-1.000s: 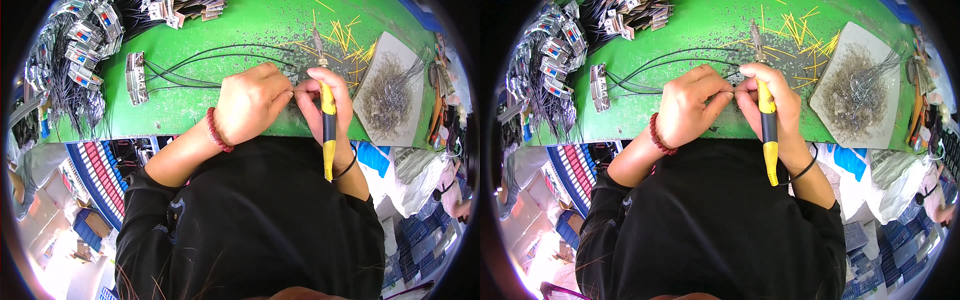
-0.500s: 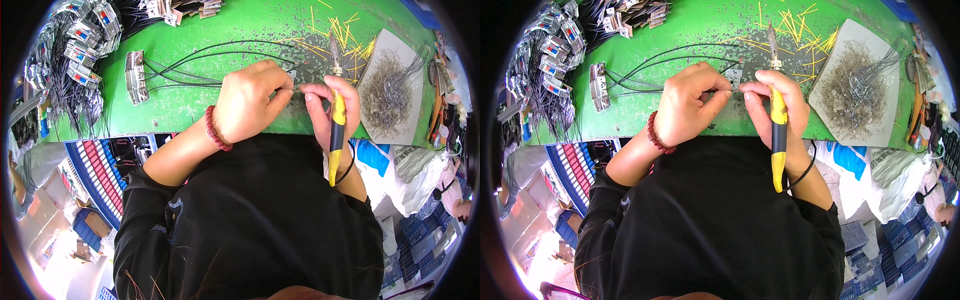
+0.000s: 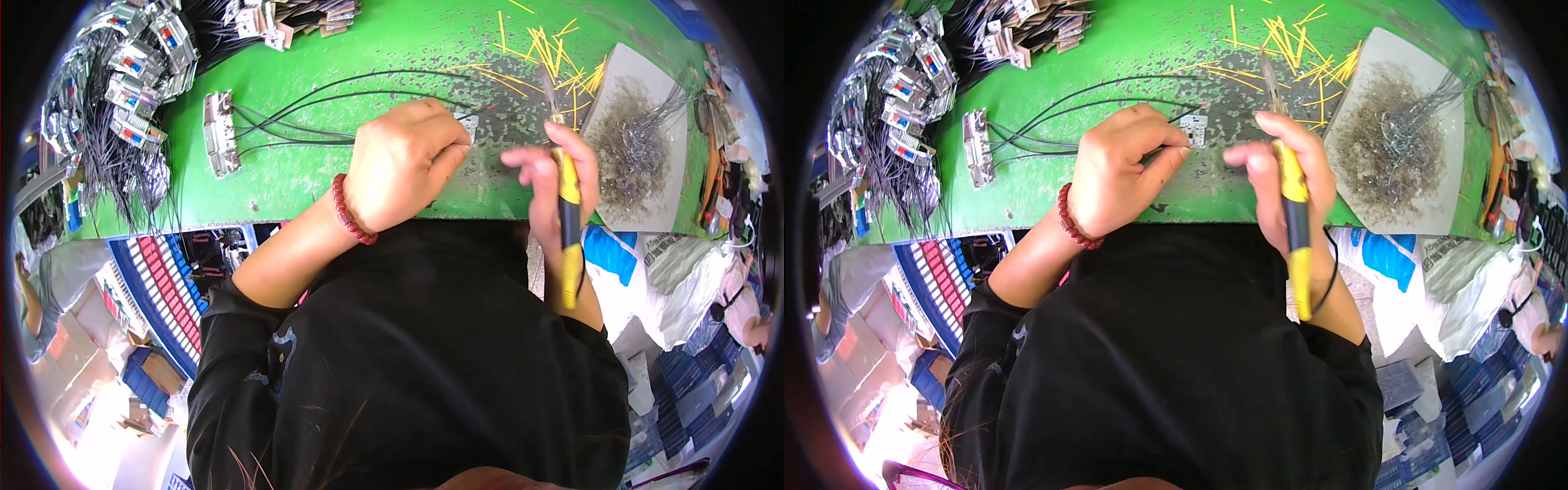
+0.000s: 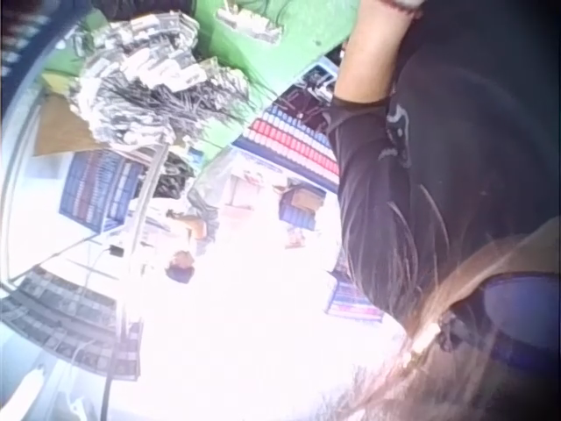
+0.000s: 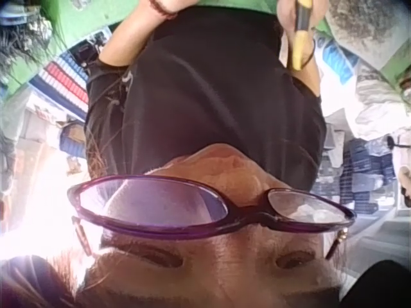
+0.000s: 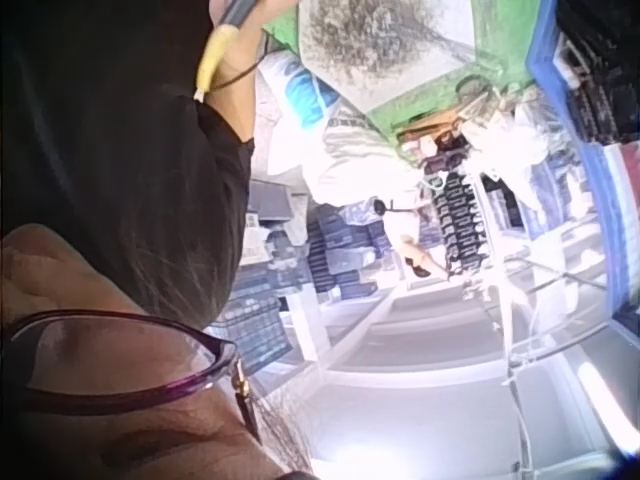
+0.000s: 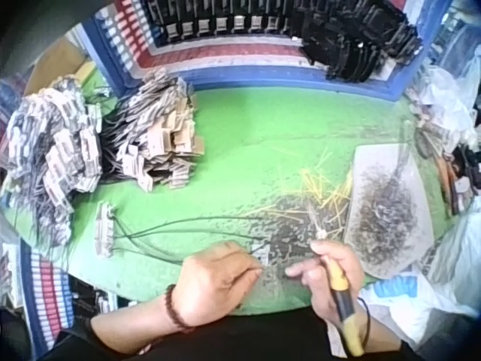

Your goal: The person solders wires onto a circuit board using a soldering iron, then places the assembly inside a toy car body and solders another wire to the board.

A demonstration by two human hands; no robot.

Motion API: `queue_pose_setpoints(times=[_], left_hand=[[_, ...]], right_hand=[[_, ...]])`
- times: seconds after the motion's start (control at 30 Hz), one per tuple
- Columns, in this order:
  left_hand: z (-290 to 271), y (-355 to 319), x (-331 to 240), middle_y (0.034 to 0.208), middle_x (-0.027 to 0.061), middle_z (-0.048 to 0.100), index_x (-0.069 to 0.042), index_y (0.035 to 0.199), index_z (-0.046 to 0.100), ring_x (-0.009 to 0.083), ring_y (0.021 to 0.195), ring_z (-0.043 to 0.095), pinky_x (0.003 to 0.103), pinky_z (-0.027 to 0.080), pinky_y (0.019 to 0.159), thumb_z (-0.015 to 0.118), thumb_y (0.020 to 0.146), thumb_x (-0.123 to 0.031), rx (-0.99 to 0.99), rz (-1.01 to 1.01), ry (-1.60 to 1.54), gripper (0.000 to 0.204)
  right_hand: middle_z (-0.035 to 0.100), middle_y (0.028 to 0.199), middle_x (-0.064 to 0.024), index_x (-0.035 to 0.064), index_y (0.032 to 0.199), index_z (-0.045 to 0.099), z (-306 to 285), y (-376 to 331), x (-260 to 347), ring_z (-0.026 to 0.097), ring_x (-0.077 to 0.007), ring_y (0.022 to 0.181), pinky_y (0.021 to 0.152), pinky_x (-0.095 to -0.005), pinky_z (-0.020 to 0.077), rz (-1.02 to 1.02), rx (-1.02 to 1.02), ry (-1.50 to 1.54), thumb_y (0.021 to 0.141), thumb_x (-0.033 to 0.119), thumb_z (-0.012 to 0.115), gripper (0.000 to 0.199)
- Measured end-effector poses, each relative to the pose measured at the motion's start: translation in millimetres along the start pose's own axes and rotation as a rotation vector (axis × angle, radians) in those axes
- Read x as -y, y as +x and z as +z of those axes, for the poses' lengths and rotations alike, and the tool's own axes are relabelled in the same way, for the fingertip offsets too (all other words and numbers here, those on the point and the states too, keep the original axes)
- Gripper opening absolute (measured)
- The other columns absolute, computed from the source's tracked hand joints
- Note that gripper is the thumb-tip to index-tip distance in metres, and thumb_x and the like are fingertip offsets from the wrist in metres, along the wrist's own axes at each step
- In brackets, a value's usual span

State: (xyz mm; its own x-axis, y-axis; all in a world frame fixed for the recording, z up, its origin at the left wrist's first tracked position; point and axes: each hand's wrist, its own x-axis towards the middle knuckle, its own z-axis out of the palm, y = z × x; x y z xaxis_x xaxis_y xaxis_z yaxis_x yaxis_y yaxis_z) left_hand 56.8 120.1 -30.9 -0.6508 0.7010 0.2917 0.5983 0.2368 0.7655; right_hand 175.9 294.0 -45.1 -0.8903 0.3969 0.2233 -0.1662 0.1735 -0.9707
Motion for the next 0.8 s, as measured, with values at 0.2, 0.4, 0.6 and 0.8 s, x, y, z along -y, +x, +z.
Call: queue_pose_setpoints(times=[0.2,0.4,0.6,0.8], left_hand=[[10,3,10,0.092,0.0102,0.067,-0.003,0.081,0.066,0.028,0.083,0.065,0.036,0.054,0.072,0.073,0.072,0.002,0.009,0.108,0.21,0.013],[13,7,11,0.091,0.0095,0.067,-0.004,0.082,0.065,0.0271,0.083,0.065,0.036,0.054,0.071,0.072,0.073,0.0,0.029,0.125,0.179,0.012],[15,6,10,0.092,0.0129,0.067,-0.001,0.08,0.065,0.0282,0.08,0.066,0.035,0.054,0.07,0.072,0.073,0.003,0.046,0.065,0.13,0.011],[16,6,7,0.091,0.0132,0.067,0.0,0.081,0.065,0.0259,0.08,0.065,0.033,0.053,0.069,0.071,0.074,0.003,0.053,0.021,0.127,0.01]], right_hand=[[0.064,0.078,-0.0119,-0.0085,0.122,0.057,-76,-35,9,0.055,-0.0117,0.061,0.054,-0.0221,0.0391,0.087,-0.149,-0.039,0.095,0.06,0.047,0.074],[0.051,0.078,-0.0071,-0.0051,0.102,0.053,-160,-72,27,0.042,-0.0108,0.062,0.06,-0.0238,0.0378,-0.035,-0.63,0.06,0.088,0.012,0.052,0.022],[0.051,0.07,-0.0049,-0.0018,0.09,0.054,-190,-82,16,0.041,-0.0086,0.053,0.052,-0.0201,0.0351,0.037,-0.683,-0.237,0.084,0.002,0.05,0.008],[0.054,0.068,-0.0065,-0.0026,0.09,0.055,-191,-80,3,0.048,-0.0097,0.055,0.051,-0.0184,0.0363,0.077,-0.731,-0.189,0.083,0.0,0.049,0.009]])
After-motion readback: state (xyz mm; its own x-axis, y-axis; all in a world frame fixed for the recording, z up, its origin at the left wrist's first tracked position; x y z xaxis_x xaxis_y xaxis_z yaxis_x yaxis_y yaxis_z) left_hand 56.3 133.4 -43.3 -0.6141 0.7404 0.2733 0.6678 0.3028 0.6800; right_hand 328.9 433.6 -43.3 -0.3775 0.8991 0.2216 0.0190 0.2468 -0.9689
